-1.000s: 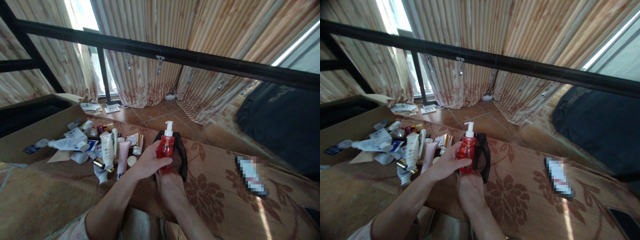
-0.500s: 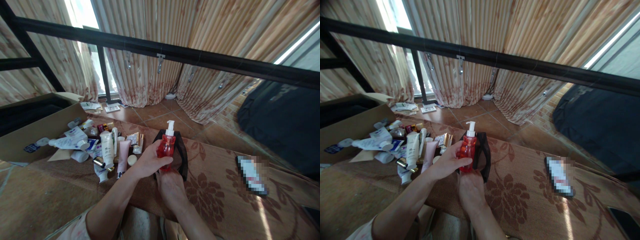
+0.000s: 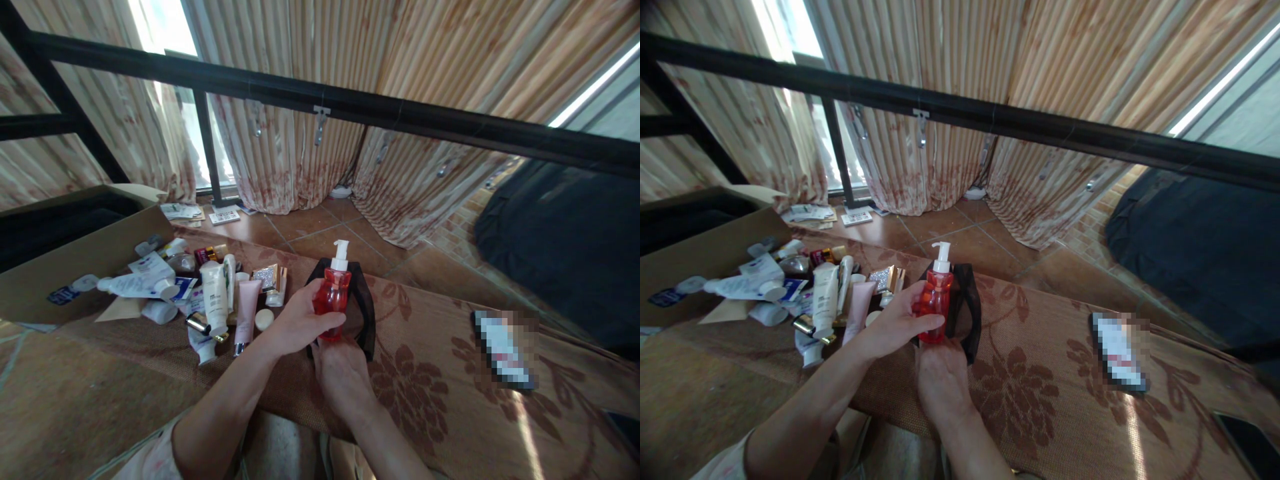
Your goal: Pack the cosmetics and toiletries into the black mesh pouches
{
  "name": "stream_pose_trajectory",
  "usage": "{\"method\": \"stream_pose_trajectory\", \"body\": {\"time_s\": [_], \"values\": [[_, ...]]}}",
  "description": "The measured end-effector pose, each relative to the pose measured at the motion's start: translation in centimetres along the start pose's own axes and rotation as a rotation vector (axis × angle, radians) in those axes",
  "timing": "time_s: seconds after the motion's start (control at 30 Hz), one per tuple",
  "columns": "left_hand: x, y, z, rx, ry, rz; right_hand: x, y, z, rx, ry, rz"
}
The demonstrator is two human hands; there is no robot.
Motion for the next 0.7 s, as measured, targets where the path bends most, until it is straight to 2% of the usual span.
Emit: {"method": "stream_pose_trajectory", "body": {"time_s": [0.23,0.7], "values": [[-0.17,-0.01,-0.15,-0.005,-0.060,0.009,0.06,0.02,-0.01,0.014,-0.006,0.006],[-0.09,0.02,0.09,-0.007,-0.009,0.007,0.00,-0.05,0.05,0.007,-0.006,0.003]]}}
Point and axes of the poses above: each hand's wrist, its own y-axis away from the middle knuckle, its own z-axis out of the palm, x = y × z, the point moved 3 cm from there along -y, towards the middle knuckle, and after that the axes turned 4 degrees about -x, right-handed, at the moved point
